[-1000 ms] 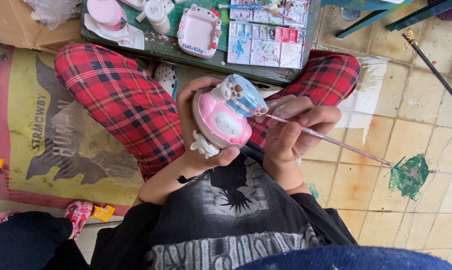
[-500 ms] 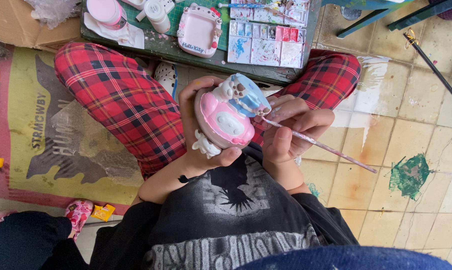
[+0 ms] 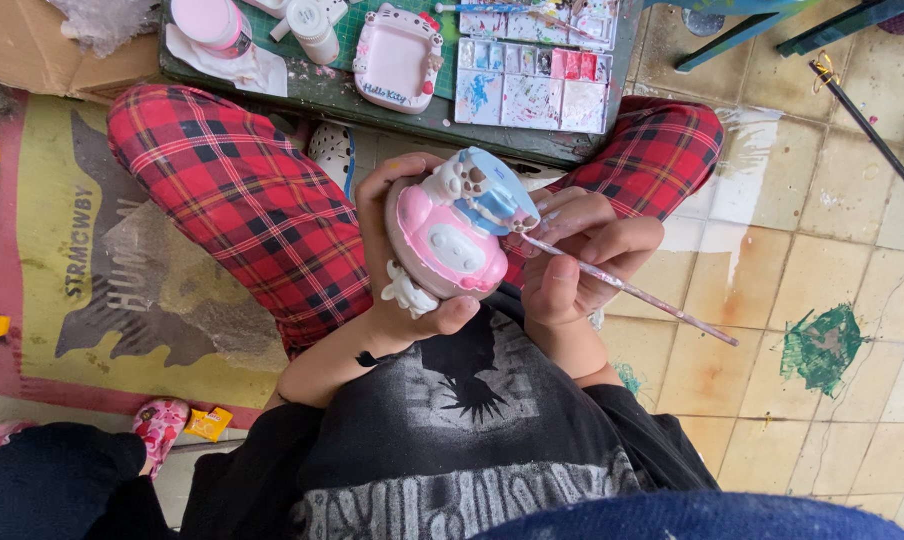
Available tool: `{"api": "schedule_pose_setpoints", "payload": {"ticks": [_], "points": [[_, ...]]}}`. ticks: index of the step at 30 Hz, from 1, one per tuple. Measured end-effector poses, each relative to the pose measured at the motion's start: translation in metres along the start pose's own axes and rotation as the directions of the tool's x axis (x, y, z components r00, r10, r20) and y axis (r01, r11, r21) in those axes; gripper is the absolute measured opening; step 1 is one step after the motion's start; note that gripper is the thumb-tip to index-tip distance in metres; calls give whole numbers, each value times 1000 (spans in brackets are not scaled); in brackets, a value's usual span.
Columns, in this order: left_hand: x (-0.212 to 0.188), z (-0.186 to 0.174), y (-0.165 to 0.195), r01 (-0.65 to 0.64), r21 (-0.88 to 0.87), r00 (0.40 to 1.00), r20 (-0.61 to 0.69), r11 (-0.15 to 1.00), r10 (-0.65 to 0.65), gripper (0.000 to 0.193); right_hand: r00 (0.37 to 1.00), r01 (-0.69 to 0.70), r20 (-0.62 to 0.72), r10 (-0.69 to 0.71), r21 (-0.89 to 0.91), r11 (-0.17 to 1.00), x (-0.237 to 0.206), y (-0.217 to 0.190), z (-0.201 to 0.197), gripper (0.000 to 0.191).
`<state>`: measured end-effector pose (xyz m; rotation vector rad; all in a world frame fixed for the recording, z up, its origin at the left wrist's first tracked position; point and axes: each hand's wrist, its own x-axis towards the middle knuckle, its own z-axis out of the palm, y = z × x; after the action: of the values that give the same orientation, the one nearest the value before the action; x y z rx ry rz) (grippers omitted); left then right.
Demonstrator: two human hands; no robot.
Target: The person sits on the floor and paints a ceramic figurine bank with a brush, dipping the brush into watercolor palettes on a low table and rotating the figurine to paint different sides and details.
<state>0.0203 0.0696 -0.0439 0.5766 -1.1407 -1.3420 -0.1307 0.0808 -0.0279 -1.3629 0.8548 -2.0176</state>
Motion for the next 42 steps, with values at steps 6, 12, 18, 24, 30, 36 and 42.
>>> {"api": "schedule_pose_setpoints", "payload": {"ticks": [6, 12, 18, 24, 30, 36, 42], "points": [[0, 0, 0, -2, -12, 1000, 1, 1000, 2, 99, 1000, -18, -2, 18, -50, 999, -1, -1, -2, 35], [0, -1, -1, -2, -6, 1000, -4, 1000, 2, 99, 998, -62, -8, 62, -71, 996, -1, -5, -2, 35], [-3, 2, 0, -10, -21, 1000, -18, 1000, 9, 100, 997, -66, -31, 65, -51, 997, 2, -8, 2, 36], [-2, 1, 1, -16, 5, 1000, -6, 1000, 16, 99, 999, -49, -17, 49, 17, 999, 4, -10, 6, 34], [-8, 1, 11, 4, 8, 1000, -12, 1000, -4, 98, 997, 21, 79, -15, -83, 996, 2, -14, 8, 32], [-6, 3, 10, -8, -11, 1000, -6, 1000, 8, 99, 994, 60, 105, -41, -177, 982, 4, -17, 10, 32], [-7, 3, 12, -17, -2, 1000, -2, 1000, 17, 98, 994, 91, 81, -76, -196, 976, 5, -18, 13, 30]]}}
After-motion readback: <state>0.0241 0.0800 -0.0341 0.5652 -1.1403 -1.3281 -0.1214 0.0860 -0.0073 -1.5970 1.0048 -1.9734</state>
